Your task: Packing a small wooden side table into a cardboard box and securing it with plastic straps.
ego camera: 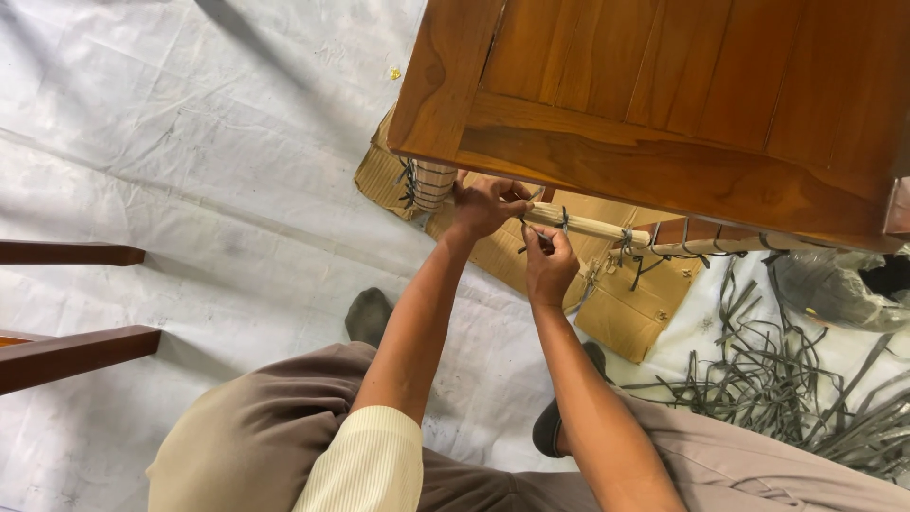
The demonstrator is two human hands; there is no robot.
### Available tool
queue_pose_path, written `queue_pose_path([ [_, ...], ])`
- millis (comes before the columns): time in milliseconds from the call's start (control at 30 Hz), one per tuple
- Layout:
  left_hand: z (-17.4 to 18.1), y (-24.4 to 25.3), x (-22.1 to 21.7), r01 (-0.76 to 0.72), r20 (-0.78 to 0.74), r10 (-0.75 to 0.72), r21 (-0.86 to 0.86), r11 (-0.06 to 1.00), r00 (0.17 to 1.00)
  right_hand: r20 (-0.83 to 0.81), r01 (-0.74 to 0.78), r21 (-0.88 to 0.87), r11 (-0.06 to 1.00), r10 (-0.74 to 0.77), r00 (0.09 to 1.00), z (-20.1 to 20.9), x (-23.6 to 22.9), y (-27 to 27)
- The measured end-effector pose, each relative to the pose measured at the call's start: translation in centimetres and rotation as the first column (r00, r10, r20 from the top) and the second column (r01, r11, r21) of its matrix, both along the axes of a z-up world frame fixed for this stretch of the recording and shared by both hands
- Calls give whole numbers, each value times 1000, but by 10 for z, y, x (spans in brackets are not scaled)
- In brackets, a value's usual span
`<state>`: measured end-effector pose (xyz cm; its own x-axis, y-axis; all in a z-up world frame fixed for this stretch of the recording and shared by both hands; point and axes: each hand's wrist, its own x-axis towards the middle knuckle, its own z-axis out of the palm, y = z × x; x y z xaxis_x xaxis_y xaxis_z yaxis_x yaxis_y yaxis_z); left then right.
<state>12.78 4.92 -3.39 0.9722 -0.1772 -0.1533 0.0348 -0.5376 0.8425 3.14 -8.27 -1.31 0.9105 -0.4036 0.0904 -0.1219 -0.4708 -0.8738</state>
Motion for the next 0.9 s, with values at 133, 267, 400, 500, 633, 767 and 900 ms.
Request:
queue_pose_path([
  [133,11,1,-2,16,34,-16,1,1000,999,-7,-48,116,992,49,999,6,4,-2],
  [267,14,2,-3,39,20,-39,-20,999,999,97,-126,11,992,125,988,18,8,-4],
  [400,17,3,-4,56,10,-56,11,998,998,157,-193,-275,942,242,957,26,13,-7],
  [500,16,4,-2,47,32,-48,31,998,998,225,-291,-434,853,415,881,52,18,-7],
  [633,18,5,-3,80,42,-82,64,995,996,215,-343,-463,818,479,851,38,32,-18],
  [767,19,6,-2,78,5,-78,37,996,997,112,-360,-395,845,433,894,36,38,-22],
  [900,8,9,-2,112,-20,-114,-64,992,993,66,-280,-185,942,296,953,32,41,-17],
])
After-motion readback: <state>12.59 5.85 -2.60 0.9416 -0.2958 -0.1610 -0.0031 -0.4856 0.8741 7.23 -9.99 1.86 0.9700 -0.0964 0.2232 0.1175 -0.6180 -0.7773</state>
